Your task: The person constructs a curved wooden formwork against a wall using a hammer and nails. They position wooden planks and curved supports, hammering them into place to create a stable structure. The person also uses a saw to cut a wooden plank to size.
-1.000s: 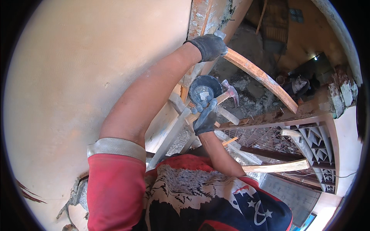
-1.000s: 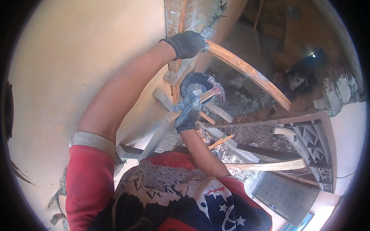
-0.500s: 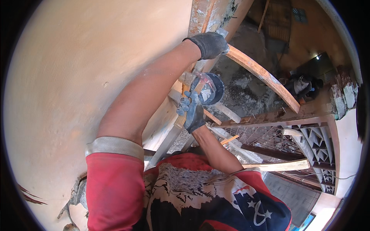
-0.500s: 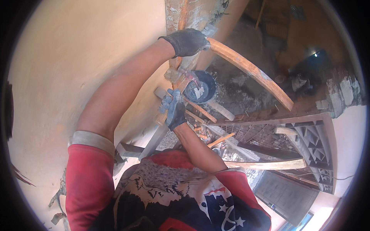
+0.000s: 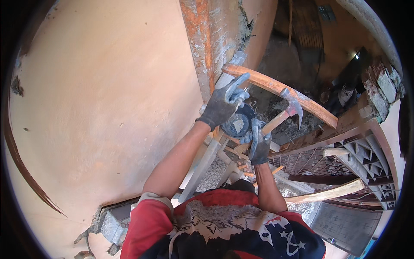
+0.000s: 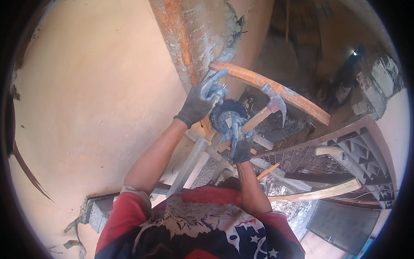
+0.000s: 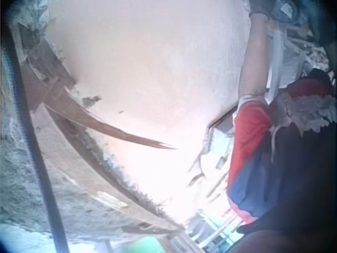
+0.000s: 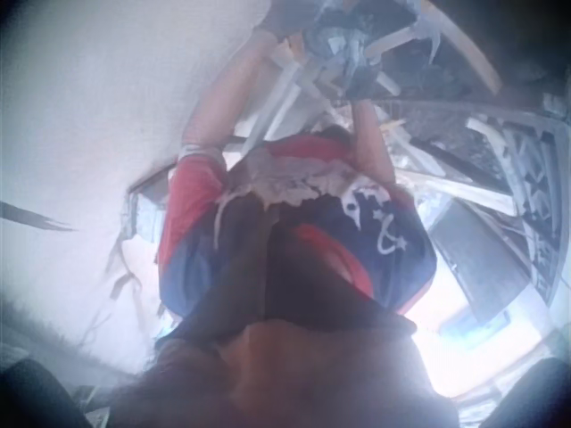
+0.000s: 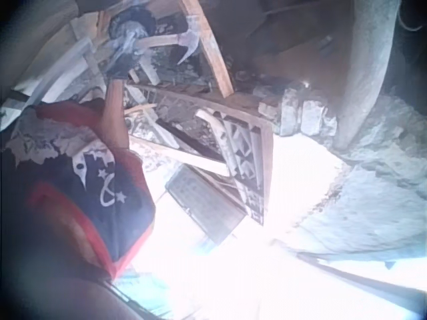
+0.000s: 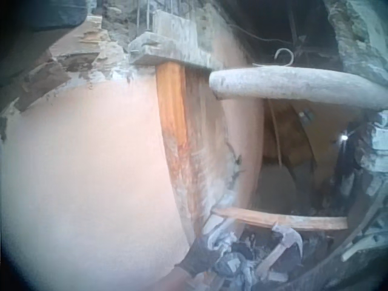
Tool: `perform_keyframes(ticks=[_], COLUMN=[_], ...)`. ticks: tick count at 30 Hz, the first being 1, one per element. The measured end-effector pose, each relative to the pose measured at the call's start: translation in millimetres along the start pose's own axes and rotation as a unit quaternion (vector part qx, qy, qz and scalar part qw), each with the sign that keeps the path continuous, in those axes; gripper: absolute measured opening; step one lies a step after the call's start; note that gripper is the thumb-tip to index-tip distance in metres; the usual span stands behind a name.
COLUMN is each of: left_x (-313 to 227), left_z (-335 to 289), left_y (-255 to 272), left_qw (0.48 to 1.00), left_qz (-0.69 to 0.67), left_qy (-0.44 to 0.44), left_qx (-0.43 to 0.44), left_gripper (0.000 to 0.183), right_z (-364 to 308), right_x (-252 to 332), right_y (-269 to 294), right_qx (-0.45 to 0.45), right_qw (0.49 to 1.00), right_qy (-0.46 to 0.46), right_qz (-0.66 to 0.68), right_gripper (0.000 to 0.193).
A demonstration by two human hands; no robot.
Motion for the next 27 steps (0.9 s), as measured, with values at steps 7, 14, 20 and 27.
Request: perform_keyframes(ticks=[7, 14, 20, 27], left_x=[5.8, 29.4, 46.8, 59.4], left_z=[-111.5, -160.0, -167.8, -143.1], left_y=[-38.9, -65.7, -92.9, -86.1], left_qw=[0.988, 0.975, 0.971, 0.945], left_qz=[-0.039, 0.062, 0.084, 0.037], left_qy=[0.151, 0.203, 0.199, 0.297], left_qx=[0.015, 0.069, 0.097, 0.132], left_gripper=[0.072, 0.066, 0.067, 0.058], right_z=[-4.5, -17.8, -11.1, 15.6], right_x=[-10.8, -53.6, -41.3, -48.5], right_y=[28.0, 55.8, 63.3, 70.4], right_qx=[0.016, 0.023, 0.008, -0.012], right_qw=[0.981, 0.954, 0.930, 0.867], right_qy=[-0.061, -0.233, -0.343, -0.493], right_qz=[-0.182, -0.188, -0.131, 0.073], right_gripper=[0.027, 0.027, 0.021, 0.029])
Point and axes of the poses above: each hand's wrist, its own z-axis towards the middle knuckle, its own y-axis out of the back of the hand, x = y × z, the point moved 2 cm from there along z, towards the middle knuckle, and after that the axes turned 15 degrees about -y, right-handed, at the moved point
